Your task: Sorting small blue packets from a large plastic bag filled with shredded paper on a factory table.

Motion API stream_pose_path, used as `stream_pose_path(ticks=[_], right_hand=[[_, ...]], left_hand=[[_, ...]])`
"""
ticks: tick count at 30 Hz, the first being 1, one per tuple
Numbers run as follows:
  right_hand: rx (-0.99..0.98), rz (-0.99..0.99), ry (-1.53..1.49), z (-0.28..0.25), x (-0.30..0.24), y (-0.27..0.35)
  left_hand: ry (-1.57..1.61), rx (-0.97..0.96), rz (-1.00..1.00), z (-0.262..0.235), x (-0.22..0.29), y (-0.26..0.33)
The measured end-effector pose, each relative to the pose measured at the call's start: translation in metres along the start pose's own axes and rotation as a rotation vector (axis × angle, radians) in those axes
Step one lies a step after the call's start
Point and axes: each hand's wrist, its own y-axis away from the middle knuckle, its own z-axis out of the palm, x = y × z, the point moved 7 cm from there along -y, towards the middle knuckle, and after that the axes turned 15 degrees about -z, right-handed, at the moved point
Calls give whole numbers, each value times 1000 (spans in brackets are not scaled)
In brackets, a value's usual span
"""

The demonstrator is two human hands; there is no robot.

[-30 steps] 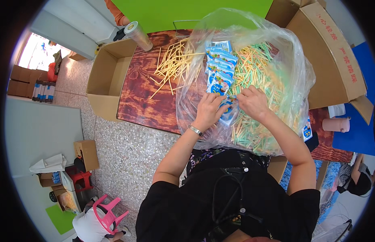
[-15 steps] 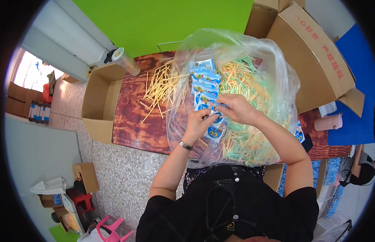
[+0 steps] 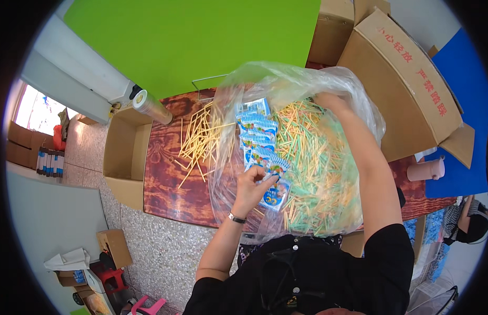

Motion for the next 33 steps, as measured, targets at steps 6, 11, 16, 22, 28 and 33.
stream_pose_path(ticks=[6, 11, 16, 22, 28, 33], right_hand=[[55, -28, -31, 12, 15, -32], [80, -54, -50, 26, 16, -44], [122, -91, -52, 24, 8, -55], [171, -113, -43, 15, -1, -38], [-146, 59, -208, -31, -44, 34], [-198, -97, -624, -30, -75, 101]], left_hand=[[69, -6, -84, -5, -16, -5], [108, -10, -129, -7, -20, -10], [-63, 23, -76, -6, -14, -10], [30, -5, -75, -3, -9, -5], [67, 11, -15, -4, -2, 4], [210, -43, -10, 6, 6, 0]])
